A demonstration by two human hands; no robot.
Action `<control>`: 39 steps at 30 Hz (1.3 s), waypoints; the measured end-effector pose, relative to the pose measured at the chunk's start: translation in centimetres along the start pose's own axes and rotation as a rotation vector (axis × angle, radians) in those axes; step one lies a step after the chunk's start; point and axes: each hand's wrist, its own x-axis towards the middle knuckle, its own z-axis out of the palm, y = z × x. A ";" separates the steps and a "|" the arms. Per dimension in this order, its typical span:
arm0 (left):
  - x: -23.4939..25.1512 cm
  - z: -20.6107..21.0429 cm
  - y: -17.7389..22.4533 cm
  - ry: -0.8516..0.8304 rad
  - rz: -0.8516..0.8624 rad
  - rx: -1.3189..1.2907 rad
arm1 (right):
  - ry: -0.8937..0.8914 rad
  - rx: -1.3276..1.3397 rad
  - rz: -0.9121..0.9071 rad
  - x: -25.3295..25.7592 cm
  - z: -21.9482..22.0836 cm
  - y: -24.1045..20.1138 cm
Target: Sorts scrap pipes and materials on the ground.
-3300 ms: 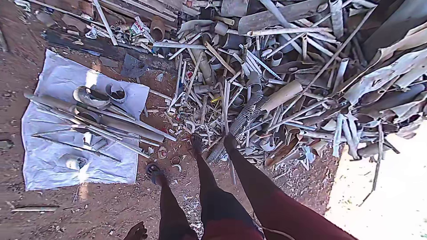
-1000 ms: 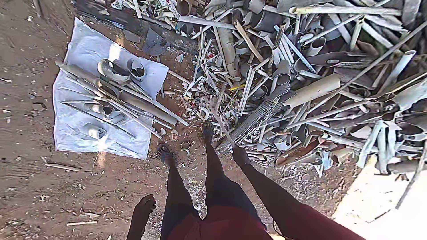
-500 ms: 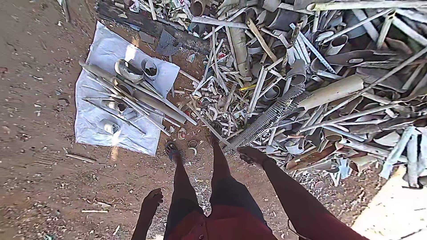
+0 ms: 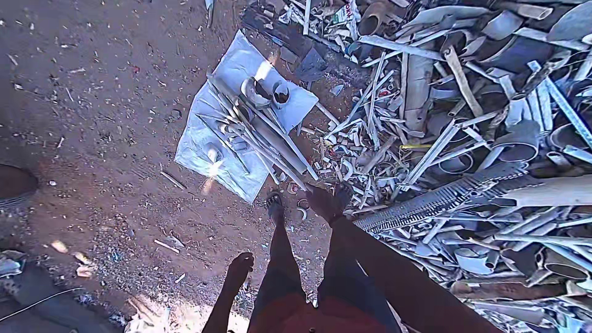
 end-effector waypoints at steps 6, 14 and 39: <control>-0.4 -0.4 -1.0 0.009 -0.032 -0.034 | 0.123 -0.205 -0.060 1.9 1.9 -4.4; -0.2 0.3 -1.0 -0.030 -0.019 -0.030 | 0.094 0.017 0.035 -1.0 -2.1 3.9; -5.9 6.9 21.6 -0.124 0.439 -0.690 | -0.125 0.022 -0.395 -9.5 -2.6 13.3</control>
